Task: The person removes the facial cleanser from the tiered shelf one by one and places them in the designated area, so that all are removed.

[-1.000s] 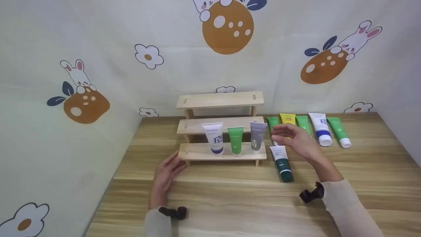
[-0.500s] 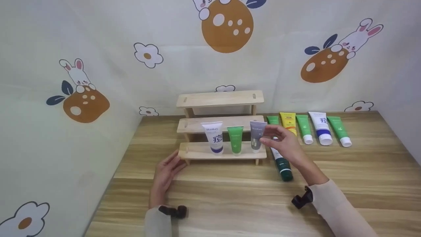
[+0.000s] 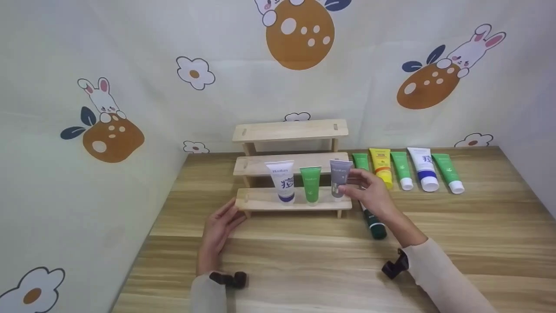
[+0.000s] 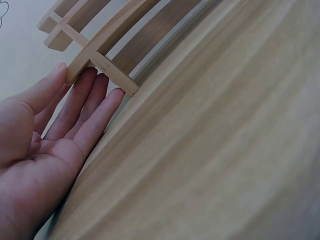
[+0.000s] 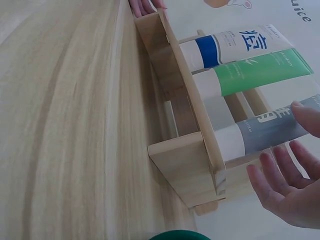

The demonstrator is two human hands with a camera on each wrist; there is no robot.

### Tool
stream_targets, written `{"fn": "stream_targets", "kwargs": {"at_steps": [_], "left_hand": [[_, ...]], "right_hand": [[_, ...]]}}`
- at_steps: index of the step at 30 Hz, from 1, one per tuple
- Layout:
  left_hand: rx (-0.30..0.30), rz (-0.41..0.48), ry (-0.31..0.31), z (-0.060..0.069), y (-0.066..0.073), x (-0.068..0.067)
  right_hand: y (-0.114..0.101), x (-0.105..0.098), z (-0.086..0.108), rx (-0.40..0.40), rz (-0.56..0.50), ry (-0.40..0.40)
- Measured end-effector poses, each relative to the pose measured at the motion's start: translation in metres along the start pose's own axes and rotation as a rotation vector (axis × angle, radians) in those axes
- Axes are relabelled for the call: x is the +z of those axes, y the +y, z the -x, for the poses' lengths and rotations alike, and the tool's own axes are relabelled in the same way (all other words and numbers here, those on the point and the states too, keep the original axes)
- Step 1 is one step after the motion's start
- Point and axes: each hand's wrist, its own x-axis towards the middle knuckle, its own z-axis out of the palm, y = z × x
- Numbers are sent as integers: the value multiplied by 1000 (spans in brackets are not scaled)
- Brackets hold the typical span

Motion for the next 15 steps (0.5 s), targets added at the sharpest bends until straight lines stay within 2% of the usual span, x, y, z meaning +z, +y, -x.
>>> {"fn": "stream_targets", "kwargs": {"at_steps": [10,15], "left_hand": [[4,5,11,-1,-1,0],[3,-1,15,-1,-1,0]], "right_hand": [[0,4,-1,41,-5,51],[-1,6,0,36,0,68]]}}
